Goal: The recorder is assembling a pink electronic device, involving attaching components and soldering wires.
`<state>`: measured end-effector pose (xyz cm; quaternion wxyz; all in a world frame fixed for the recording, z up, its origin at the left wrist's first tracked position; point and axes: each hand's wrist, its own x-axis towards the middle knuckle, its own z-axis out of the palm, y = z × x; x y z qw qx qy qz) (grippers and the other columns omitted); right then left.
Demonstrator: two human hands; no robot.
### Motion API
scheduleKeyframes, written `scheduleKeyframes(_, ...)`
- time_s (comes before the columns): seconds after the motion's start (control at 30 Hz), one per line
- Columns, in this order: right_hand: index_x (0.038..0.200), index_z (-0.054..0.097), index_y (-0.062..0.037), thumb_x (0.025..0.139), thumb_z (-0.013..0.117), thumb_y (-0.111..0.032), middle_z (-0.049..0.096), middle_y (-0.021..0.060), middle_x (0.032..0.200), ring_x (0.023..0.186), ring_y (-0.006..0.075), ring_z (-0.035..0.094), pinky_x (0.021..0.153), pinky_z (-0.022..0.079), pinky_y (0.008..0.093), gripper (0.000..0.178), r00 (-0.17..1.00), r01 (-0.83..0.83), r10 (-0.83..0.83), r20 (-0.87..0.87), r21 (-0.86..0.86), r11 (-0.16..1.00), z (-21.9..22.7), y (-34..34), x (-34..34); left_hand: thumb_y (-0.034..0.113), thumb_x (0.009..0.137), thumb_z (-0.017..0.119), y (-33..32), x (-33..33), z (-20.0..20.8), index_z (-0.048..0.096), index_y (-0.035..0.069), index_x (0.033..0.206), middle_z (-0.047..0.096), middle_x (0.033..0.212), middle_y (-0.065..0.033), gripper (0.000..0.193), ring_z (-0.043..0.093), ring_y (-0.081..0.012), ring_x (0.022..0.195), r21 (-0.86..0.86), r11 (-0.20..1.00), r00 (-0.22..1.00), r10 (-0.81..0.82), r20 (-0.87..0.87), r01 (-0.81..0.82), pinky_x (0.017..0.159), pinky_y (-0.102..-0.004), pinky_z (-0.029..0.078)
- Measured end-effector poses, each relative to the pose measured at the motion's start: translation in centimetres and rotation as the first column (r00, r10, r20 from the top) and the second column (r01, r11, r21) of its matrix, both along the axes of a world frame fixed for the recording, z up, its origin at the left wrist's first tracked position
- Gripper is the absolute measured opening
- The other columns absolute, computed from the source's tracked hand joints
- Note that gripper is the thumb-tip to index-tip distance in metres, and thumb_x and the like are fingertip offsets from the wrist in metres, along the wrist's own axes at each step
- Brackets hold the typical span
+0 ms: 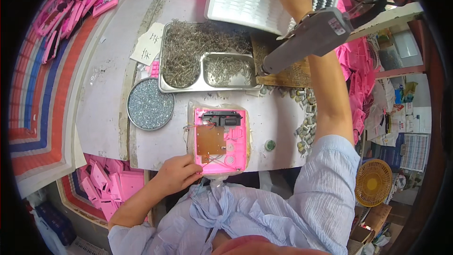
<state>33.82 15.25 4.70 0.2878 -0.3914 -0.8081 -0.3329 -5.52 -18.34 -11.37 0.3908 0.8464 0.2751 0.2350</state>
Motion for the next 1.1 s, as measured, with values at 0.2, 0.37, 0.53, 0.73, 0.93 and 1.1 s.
scheduleKeyframes(0.2, 0.1, 0.069, -0.0013, 0.086, 0.07, -0.005, 0.068, 0.0106, 0.095, 0.091, 0.0246, 0.064, 0.084, 0.052, 0.0368, 0.015, 0.774, -0.046, -0.05, -0.632, -0.134, 0.99, -0.6, -5.2, 6.5, 0.018, 0.083, 0.079, 0.5, 0.5, 0.0, 0.068, 0.009, 0.094, 0.057, 0.083, -0.011, 0.019, 0.06, -0.0329, 0.075, 0.037, 0.998, 0.997, -0.047, -0.059, 0.049, 0.063, -0.0433, 0.048)
scheduleKeyframes(0.37, 0.104, 0.073, 0.0006, 0.089, 0.071, -0.001, 0.073, 0.0043, 0.092, 0.084, 0.01, 0.065, 0.08, 0.051, 0.0258, 0.014, 0.447, -0.278, -0.246, -0.86, -0.396, 0.875, -2.1, -24.2, 1.5, 0.013, 0.08, 0.08, 0.0, 0.4, -0.2, 0.067, 0.009, 0.094, 0.056, 0.08, -0.0087, 0.019, 0.06, -0.0304, 0.071, -0.011, 1.0, 0.999, -0.021, -0.044, 0.021, 0.062, -0.0409, 0.048)
scheduleKeyframes(0.53, 0.095, 0.071, -0.0062, 0.085, 0.074, -0.01, 0.068, 0.0074, 0.088, 0.089, 0.027, 0.064, 0.083, 0.052, 0.0377, 0.011, 0.797, -0.511, -0.136, -0.589, -0.776, 0.37, -10.5, -34.6, -7.2, 0.008, 0.077, 0.082, 0.0, 0.4, 0.5, 0.068, 0.009, 0.095, 0.056, 0.078, -0.0079, 0.024, 0.059, -0.0285, 0.069, 0.021, 1.0, 0.997, -0.012, -0.082, 0.014, 0.06, -0.0389, 0.047)
scheduleKeyframes(0.73, 0.094, 0.068, -0.0095, 0.077, 0.077, -0.007, 0.066, 0.0043, 0.097, 0.095, 0.0293, 0.059, 0.081, 0.051, 0.0391, 0.02, 0.882, -0.445, 0.108, -0.458, -0.738, 0.507, -13.5, -35.4, -8.5, 0.007, 0.076, 0.083, 0.1, 0.7, 0.6, 0.068, 0.008, 0.097, 0.058, 0.08, -0.0087, 0.025, 0.061, -0.0288, 0.071, 0.01, 1.0, 0.996, -0.015, -0.09, 0.016, 0.061, -0.0384, 0.048)
scheduleKeyframes(0.93, 0.094, 0.068, -0.0097, 0.073, 0.082, -0.013, 0.067, 0.0042, 0.103, 0.096, 0.0295, 0.058, 0.082, 0.051, 0.039, 0.025, 0.885, -0.43, 0.09, -0.456, -0.73, 0.532, -14.5, -36.1, -8.4, 0.007, 0.077, 0.083, -0.2, 0.6, 0.8, 0.068, 0.008, 0.097, 0.058, 0.08, -0.0087, 0.025, 0.06, -0.029, 0.07, 0.018, 1.0, 0.995, -0.002, -0.099, 0.004, 0.06, -0.0386, 0.047)
scheduleKeyframes(1.1, 0.094, 0.069, -0.0092, 0.073, 0.083, -0.015, 0.067, 0.0039, 0.102, 0.098, 0.0301, 0.058, 0.084, 0.051, 0.0397, 0.026, 0.89, -0.43, 0.104, -0.445, -0.737, 0.521, -13.8, -36.0, -8.0, 0.01, 0.077, 0.082, 0.5, 0.9, 1.1, 0.068, 0.009, 0.096, 0.056, 0.078, -0.0081, 0.024, 0.059, -0.0294, 0.069, 0.072, 0.995, 0.989, -0.056, -0.139, 0.067, 0.059, -0.0396, 0.046)
